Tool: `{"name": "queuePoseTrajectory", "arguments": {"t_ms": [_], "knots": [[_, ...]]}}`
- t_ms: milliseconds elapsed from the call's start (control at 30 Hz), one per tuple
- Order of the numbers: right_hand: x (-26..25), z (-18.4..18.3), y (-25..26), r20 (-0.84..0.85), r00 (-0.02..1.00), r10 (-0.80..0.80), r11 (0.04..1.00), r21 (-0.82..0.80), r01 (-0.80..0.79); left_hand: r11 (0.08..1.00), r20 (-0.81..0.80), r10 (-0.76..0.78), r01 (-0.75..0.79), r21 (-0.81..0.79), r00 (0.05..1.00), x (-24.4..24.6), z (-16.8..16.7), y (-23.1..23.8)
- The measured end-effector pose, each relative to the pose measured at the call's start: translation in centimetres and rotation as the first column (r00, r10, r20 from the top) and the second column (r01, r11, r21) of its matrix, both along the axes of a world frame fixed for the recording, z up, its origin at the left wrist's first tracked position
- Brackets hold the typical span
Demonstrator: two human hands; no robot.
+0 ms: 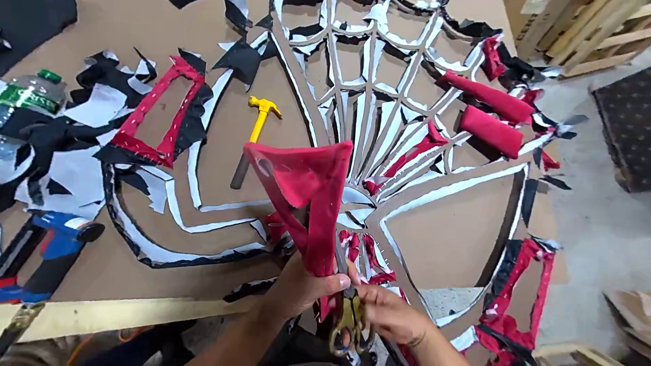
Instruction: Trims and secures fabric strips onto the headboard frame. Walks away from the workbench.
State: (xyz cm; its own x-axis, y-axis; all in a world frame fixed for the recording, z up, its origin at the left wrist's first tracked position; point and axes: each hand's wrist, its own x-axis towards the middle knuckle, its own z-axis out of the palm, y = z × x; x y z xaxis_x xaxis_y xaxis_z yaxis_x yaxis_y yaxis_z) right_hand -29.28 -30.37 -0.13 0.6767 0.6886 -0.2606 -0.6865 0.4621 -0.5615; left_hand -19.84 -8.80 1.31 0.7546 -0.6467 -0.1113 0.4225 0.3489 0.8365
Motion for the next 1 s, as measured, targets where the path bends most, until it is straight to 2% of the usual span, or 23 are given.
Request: {"name": "queuePoseTrajectory", "arguments": {"t_ms": [100, 133, 167, 200, 233, 267, 300, 333, 367, 433, 533, 600, 667, 700, 767, 833, 900, 933, 1000], "knots": [[0.0, -1.4, -1.9, -0.14, 0.985, -0.105, 0.993, -0.071, 0.095, 0.995, -0.091, 0.047, -0.054, -0.083, 0.995, 0.0, -0.5, -0.5], [-0.2, -1.4, -2.1, -0.128, 0.976, -0.174, 0.972, -0.179, 0.15, 0.99, -0.124, 0.074, -0.088, -0.106, 0.989, 0.1, -0.7, -0.7], [-0.5, -1.1, -1.8, -0.064, 0.96, -0.274, 0.906, -0.352, 0.235, 0.986, -0.157, 0.13, -0.144, -0.081, 0.979, 0.1, -0.7, -1.0], [-0.9, -0.7, -1.4, 0.064, 0.931, -0.361, 0.774, -0.535, 0.337, 0.974, -0.188, 0.222, -0.224, 0.011, 0.957, 0.0, -0.5, -1.4], [-1.3, -0.4, -0.9, 0.242, 0.891, -0.384, 0.6, -0.668, 0.44, 0.936, -0.21, 0.345, -0.319, 0.149, 0.915, -0.1, -0.2, -2.0], [-1.8, -0.2, -0.5, 0.431, 0.841, -0.327, 0.435, -0.722, 0.539, 0.866, -0.203, 0.462, -0.391, 0.311, 0.863, -0.2, 0.0, -2.7], [-2.1, -0.2, -0.3, 0.586, 0.784, -0.204, 0.305, -0.723, 0.62, 0.791, -0.173, 0.534, -0.418, 0.446, 0.827, -0.2, 0.1, -3.2], [-2.2, 0.0, -0.1, 0.668, 0.741, -0.075, 0.227, -0.712, 0.665, 0.733, -0.144, 0.567, -0.417, 0.538, 0.811, -0.1, -0.1, -3.6], [-2.2, 0.1, 0.3, 0.684, 0.729, 0.026, 0.189, -0.719, 0.668, 0.69, -0.117, 0.575, -0.403, 0.601, 0.81, -0.1, -0.2, -3.9], [-2.3, 0.1, 1.4, 0.638, 0.76, 0.127, 0.141, -0.77, 0.622, 0.654, -0.082, 0.553, -0.371, 0.66, 0.829, -0.4, -0.2, -4.5], [-1.5, 0.2, 2.3, 0.473, 0.858, 0.2, 0.052, -0.88, 0.473, 0.636, -0.074, 0.535, -0.344, 0.691, 0.841, -0.6, 0.3, -5.4], [-0.7, 0.1, 2.1, 0.436, 0.874, 0.216, 0.031, -0.897, 0.44, 0.661, -0.092, 0.478, -0.289, 0.692, 0.874, -0.6, 0.6, -5.5], [1.2, 0.3, -0.5, 0.414, 0.864, 0.286, 0.039, -0.906, 0.422, 0.653, -0.08, 0.36, -0.189, 0.733, 0.93, 1.2, 0.8, -4.7], [2.8, 0.6, -2.9, 0.394, 0.837, 0.379, 0.024, -0.908, 0.417, 0.599, -0.03, 0.285, -0.154, 0.785, 0.958, 2.9, 1.0, -4.0], [7.6, 2.3, -9.0, 0.274, 0.748, 0.604, -0.035, -0.929, 0.368, 0.384, 0.106, 0.134, -0.15, 0.911, 0.985, 8.1, 0.5, -2.2], [13.9, 5.3, -13.8, 0.056, 0.639, 0.767, -0.163, -0.947, 0.278, 0.204, 0.262, 0.019, -0.26, 0.944, 0.965, 14.2, -1.1, -0.4], [20.6, 8.1, -15.9, -0.186, 0.51, 0.84, -0.334, -0.917, 0.216, 0.101, 0.402, -0.082, -0.393, 0.914, 0.912, 19.7, -3.5, 0.7], [23.5, 8.9, -16.3, -0.254, 0.435, 0.864, -0.386, -0.888, 0.25, 0.072, 0.45, -0.135, -0.444, 0.893, 0.883, 21.9, -4.9, 1.0], [28.6, 9.7, -15.6, -0.339, 0.297, 0.893, -0.426, -0.848, 0.316, 0.018, 0.502, -0.22, -0.511, 0.859, 0.836, 24.6, -7.8, 1.2]]}}
